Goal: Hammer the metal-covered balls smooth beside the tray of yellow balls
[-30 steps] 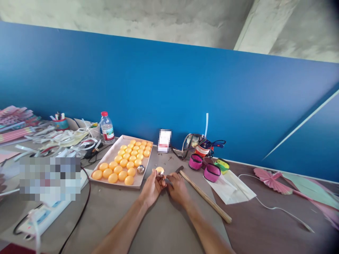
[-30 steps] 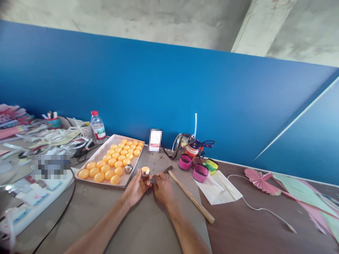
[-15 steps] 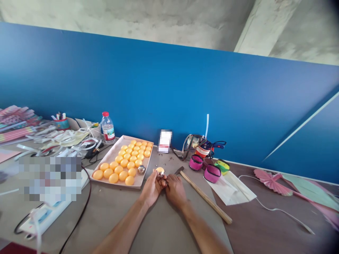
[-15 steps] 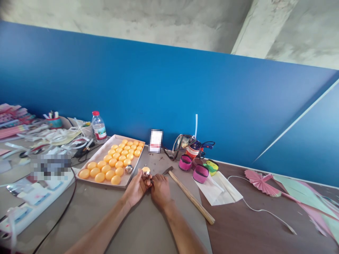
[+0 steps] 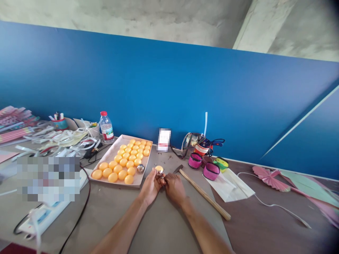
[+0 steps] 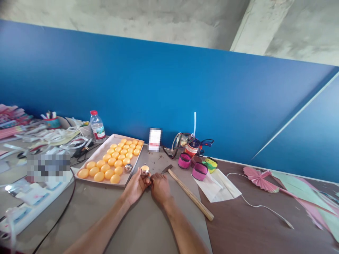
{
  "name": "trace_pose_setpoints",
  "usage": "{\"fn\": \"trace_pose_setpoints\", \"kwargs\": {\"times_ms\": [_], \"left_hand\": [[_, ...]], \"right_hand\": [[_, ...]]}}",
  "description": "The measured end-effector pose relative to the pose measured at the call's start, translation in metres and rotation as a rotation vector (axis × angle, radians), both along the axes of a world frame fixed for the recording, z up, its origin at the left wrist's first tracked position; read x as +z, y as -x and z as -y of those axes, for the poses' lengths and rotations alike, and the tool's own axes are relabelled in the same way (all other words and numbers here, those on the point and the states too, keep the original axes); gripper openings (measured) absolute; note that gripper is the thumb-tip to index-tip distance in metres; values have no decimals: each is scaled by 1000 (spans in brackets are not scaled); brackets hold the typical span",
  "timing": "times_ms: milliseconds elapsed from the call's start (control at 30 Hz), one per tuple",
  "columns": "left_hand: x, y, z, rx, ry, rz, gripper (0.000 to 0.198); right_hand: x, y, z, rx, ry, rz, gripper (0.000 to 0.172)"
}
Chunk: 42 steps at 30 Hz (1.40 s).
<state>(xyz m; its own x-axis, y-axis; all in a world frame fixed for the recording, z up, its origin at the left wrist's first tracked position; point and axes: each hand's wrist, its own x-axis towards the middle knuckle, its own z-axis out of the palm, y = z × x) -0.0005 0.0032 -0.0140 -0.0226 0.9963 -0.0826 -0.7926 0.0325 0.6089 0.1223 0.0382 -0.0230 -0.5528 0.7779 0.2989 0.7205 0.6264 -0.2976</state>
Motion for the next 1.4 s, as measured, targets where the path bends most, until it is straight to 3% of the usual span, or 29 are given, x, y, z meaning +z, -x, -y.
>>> {"fn": "trace_pose_setpoints", "kwargs": {"times_ms": [167,267,333,400,600,833,1033,1233,1400], "left_hand": [[-1,2,-1,36,55,12,24],[3,3,0,50,23,55,31],[6,4,1,44,9,108,36],[9,6,2,30,9,156,33],[7,8,3,17,28,198,20],[5,9,2,44,27,208,17],[1,12,-1,38,34,244,17],[-2,11,-3,56,97,221,22],[0,13,-3,95,95,248,24]], "right_hand": [[6,-19,-10,-114,-121,-115,23],[4,-41,-23,-376,-182,-90,25],[0,-54,-31,-505,-150,-17,28],[-4,-62,-35,-532,-52,69,24],[-8,-62,-39,-444,66,201,19],[11,-52,-28,-282,-215,39,23],[27,-42,-9,34,-382,-206,25],[26,-33,1,227,-364,-233,25],[22,-29,1,248,-363,-216,23]]}}
